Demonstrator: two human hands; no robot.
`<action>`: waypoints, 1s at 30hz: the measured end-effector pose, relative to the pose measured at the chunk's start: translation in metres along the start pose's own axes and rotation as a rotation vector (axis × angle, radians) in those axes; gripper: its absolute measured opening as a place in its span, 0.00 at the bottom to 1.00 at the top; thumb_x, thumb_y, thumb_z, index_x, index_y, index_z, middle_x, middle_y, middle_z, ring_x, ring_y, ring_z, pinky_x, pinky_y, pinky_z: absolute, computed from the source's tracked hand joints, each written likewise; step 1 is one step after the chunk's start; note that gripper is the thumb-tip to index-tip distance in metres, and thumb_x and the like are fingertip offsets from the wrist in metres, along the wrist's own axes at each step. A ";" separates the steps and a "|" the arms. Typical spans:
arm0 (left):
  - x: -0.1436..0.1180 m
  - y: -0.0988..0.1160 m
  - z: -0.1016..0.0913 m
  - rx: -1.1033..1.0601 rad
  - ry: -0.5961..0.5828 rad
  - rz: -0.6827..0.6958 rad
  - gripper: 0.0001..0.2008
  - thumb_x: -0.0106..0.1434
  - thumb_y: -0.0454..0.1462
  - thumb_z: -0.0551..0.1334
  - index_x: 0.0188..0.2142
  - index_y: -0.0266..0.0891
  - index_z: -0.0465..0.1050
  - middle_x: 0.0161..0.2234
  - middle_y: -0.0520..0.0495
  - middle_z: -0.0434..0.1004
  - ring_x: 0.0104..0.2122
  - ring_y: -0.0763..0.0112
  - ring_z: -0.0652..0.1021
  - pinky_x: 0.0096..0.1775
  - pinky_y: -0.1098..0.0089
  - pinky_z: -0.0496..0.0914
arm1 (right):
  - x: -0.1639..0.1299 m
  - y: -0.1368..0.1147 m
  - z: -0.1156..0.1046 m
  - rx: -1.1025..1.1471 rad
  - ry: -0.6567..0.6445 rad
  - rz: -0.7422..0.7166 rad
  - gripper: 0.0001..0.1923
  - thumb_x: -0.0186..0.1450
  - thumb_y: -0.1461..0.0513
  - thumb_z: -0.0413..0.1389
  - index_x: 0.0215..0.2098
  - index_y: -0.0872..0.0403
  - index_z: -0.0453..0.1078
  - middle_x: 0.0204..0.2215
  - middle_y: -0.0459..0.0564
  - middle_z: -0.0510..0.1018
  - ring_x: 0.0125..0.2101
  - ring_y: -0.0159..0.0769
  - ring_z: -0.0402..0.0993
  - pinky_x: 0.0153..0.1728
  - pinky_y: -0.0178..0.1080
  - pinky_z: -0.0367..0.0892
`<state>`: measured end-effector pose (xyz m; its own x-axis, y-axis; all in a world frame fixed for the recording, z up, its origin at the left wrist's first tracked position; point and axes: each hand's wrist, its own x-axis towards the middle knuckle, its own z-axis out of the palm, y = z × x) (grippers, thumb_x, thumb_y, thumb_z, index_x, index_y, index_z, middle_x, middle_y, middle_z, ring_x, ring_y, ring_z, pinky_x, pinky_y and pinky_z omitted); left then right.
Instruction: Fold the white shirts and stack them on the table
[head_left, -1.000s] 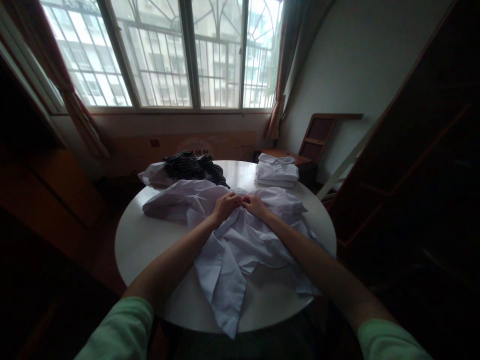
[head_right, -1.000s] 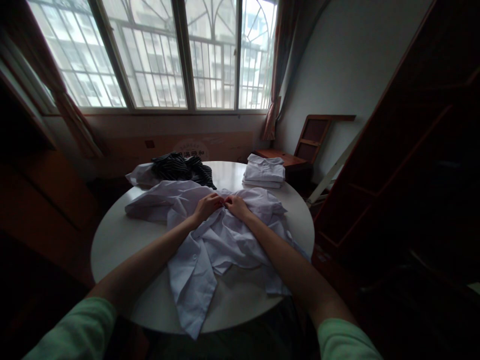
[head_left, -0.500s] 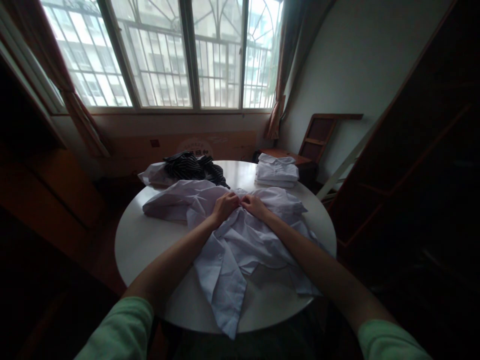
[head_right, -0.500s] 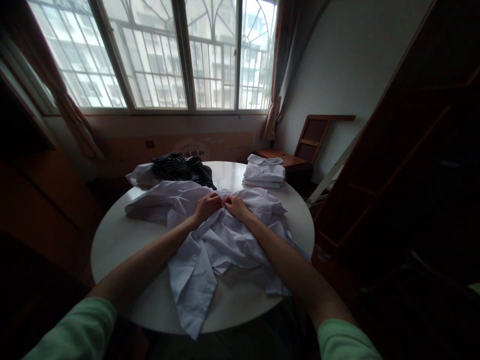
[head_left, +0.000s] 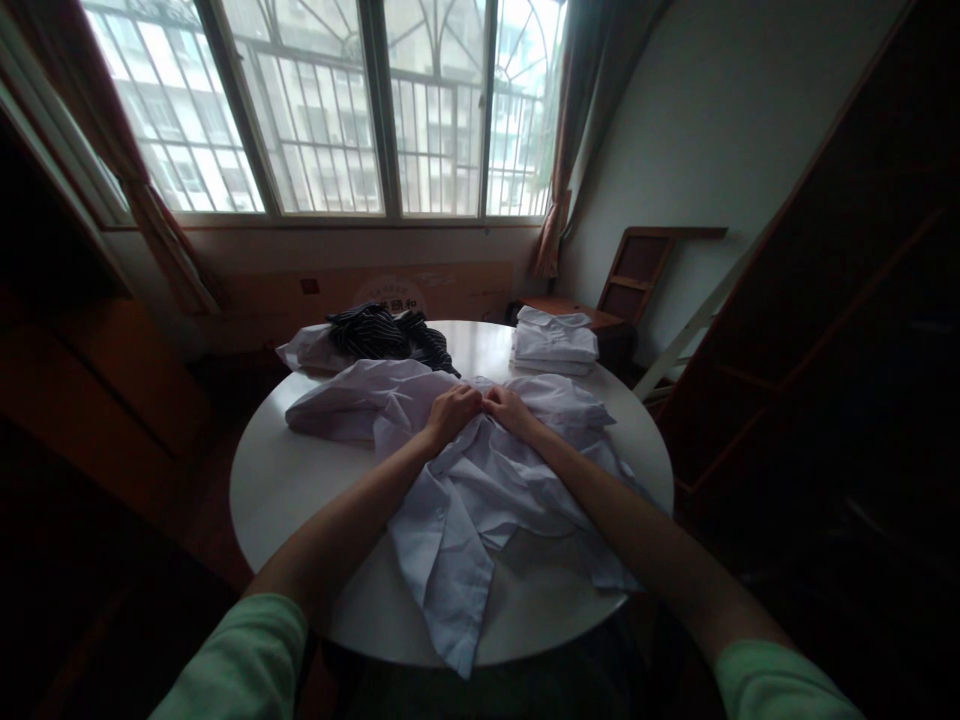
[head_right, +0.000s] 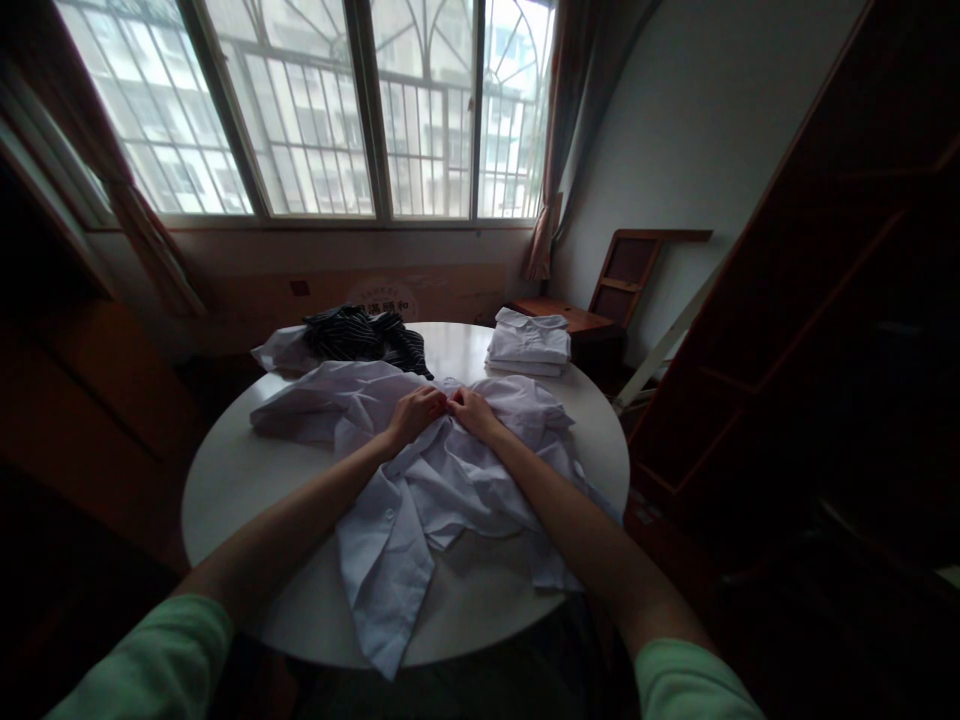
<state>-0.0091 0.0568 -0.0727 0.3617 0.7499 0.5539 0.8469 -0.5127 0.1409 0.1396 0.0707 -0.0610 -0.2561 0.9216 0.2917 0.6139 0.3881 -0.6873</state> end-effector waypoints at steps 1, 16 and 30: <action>0.000 0.000 0.000 -0.001 0.000 0.000 0.06 0.61 0.39 0.57 0.33 0.40 0.70 0.32 0.50 0.71 0.32 0.74 0.71 0.30 0.76 0.62 | 0.000 0.000 0.000 0.013 -0.008 0.011 0.04 0.55 0.63 0.51 0.24 0.56 0.63 0.21 0.44 0.70 0.25 0.30 0.64 0.26 0.32 0.57; 0.000 -0.005 0.006 -0.083 0.014 0.067 0.08 0.61 0.36 0.56 0.28 0.39 0.71 0.32 0.49 0.71 0.31 0.75 0.70 0.32 0.75 0.63 | 0.003 0.004 -0.002 0.166 -0.035 0.052 0.05 0.51 0.62 0.52 0.20 0.55 0.62 0.18 0.42 0.68 0.22 0.29 0.62 0.24 0.31 0.57; 0.001 0.006 -0.004 -0.001 -0.047 -0.116 0.06 0.61 0.36 0.53 0.33 0.39 0.68 0.35 0.47 0.71 0.34 0.71 0.72 0.33 0.73 0.64 | 0.006 0.008 0.001 0.222 -0.016 0.076 0.04 0.51 0.62 0.51 0.20 0.55 0.62 0.18 0.42 0.68 0.22 0.29 0.62 0.24 0.32 0.58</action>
<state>-0.0057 0.0523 -0.0680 0.2792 0.8230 0.4947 0.8837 -0.4218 0.2030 0.1419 0.0791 -0.0655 -0.2289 0.9473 0.2242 0.4528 0.3075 -0.8369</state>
